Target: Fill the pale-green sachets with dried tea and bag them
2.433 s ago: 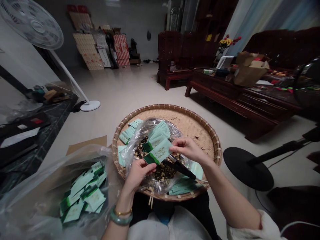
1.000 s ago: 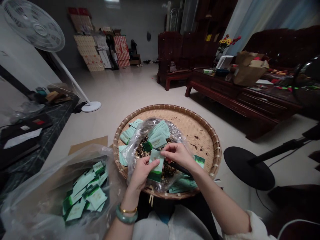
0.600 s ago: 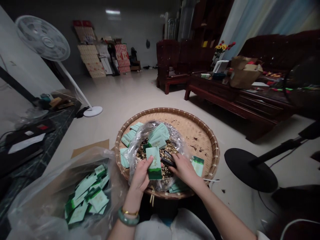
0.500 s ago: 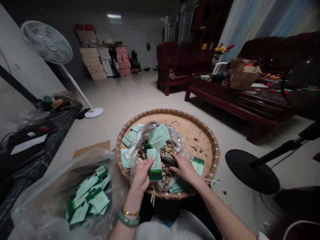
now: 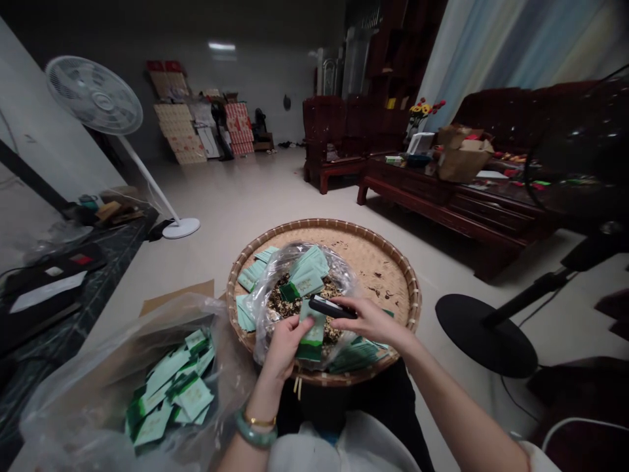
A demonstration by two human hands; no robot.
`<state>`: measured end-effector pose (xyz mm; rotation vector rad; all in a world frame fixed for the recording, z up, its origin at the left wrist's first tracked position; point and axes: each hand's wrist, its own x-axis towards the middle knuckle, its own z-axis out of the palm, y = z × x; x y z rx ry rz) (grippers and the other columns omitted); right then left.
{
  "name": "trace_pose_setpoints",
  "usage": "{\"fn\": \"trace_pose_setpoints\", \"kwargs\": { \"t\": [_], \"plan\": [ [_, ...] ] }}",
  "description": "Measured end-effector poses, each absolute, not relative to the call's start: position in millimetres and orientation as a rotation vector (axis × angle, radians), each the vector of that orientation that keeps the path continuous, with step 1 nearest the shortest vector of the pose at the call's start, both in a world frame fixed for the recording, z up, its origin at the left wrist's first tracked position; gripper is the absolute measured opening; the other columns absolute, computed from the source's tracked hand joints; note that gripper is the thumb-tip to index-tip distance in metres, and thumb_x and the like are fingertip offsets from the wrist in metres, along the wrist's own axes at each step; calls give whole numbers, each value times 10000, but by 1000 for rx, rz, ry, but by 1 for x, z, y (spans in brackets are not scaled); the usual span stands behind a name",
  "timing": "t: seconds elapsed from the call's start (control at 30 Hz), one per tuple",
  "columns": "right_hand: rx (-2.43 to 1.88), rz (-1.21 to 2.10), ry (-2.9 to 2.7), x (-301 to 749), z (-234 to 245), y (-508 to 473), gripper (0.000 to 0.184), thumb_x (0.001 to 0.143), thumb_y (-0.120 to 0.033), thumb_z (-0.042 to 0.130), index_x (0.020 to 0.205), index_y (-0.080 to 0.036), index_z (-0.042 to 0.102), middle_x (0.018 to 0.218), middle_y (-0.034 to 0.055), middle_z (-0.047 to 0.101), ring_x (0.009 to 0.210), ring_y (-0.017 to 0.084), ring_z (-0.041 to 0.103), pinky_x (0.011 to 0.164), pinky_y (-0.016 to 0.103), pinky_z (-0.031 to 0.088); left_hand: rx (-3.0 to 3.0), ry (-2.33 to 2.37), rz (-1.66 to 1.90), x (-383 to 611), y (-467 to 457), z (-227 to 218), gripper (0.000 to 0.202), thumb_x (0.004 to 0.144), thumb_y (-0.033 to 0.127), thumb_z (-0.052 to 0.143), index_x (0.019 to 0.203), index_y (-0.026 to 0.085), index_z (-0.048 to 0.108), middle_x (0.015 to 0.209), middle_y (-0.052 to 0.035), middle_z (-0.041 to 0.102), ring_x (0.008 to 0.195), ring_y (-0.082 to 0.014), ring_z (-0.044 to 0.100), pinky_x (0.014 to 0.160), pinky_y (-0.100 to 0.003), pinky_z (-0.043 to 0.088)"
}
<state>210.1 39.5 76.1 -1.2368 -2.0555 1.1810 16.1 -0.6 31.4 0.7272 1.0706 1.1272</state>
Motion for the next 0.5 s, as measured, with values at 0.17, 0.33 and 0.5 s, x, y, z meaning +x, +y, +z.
{"fn": "trace_pose_setpoints", "kwargs": {
  "t": [0.17,0.33,0.5],
  "plan": [
    [-1285,1091,-2059,209,74,40,507,654,-516,737,1047,-197,718,920,50,733,815,248,651,694,303,462,714,1047,1077,11,-5,38,449,552,457,814,784,85,716,634,-62,704,537,-150,623,558,-249,489],
    [-1303,1112,-2047,206,67,43,475,647,-522,739,1001,-205,741,801,26,728,728,224,632,626,280,431,692,1067,1119,7,-4,36,444,553,468,810,755,82,724,635,-71,705,529,-137,612,564,-239,484],
    [-1276,1175,-1957,204,58,49,478,649,-507,734,1015,-199,735,807,15,714,747,217,613,648,281,440,711,1158,1209,4,-1,27,437,559,490,797,716,89,728,613,-53,691,531,-132,587,548,-235,468]
  ]
}}
